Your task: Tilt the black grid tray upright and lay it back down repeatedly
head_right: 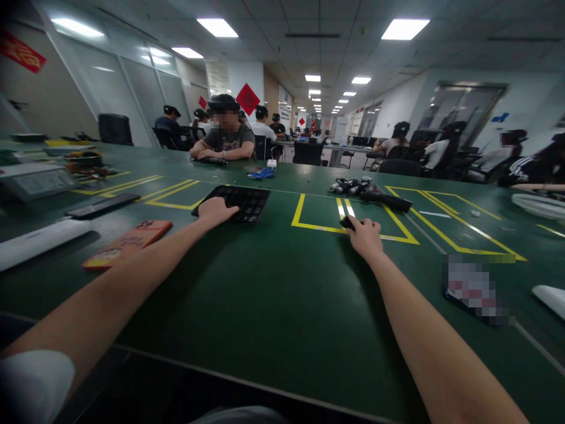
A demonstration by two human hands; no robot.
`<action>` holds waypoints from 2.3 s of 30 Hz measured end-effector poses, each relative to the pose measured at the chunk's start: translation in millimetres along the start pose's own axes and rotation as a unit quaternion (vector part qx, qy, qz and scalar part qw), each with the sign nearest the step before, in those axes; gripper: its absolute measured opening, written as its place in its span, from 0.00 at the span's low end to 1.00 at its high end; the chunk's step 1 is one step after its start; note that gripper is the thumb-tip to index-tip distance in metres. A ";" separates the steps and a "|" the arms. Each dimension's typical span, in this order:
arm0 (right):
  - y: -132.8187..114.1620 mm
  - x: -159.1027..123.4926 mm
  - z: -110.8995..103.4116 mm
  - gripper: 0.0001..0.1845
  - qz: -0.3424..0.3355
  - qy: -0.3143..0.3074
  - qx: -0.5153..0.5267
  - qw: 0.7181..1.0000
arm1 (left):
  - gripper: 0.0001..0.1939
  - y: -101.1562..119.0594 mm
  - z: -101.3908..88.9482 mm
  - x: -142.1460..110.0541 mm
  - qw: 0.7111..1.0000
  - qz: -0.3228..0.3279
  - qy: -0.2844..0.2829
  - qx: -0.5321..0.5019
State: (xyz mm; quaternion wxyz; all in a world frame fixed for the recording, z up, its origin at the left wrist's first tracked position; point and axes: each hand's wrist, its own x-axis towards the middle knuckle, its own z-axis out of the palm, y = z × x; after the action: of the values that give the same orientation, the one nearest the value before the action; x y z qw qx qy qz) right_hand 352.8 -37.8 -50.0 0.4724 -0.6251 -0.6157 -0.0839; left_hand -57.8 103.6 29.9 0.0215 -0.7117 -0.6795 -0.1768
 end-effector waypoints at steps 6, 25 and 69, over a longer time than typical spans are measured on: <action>24.1 -3.2 0.2 0.17 -0.006 0.010 -0.027 1.000 | 0.29 -14.4 -1.6 28.3 0.997 -0.059 -0.036 0.038; -165.7 -28.8 31.6 0.35 -0.063 -0.373 -0.176 0.909 | 0.23 88.0 19.7 -105.4 0.900 0.426 -0.072 -0.052; -47.6 -2.7 -19.5 0.28 0.164 -0.165 -0.318 0.919 | 0.25 -16.6 -7.6 28.9 0.994 -0.037 -0.091 0.052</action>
State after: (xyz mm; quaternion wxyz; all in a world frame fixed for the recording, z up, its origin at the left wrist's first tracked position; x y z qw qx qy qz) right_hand 321.0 -62.9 -18.2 0.1475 -0.8394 -0.5149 -0.0927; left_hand -75.2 130.6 41.7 -0.0104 -0.6972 -0.7127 -0.0765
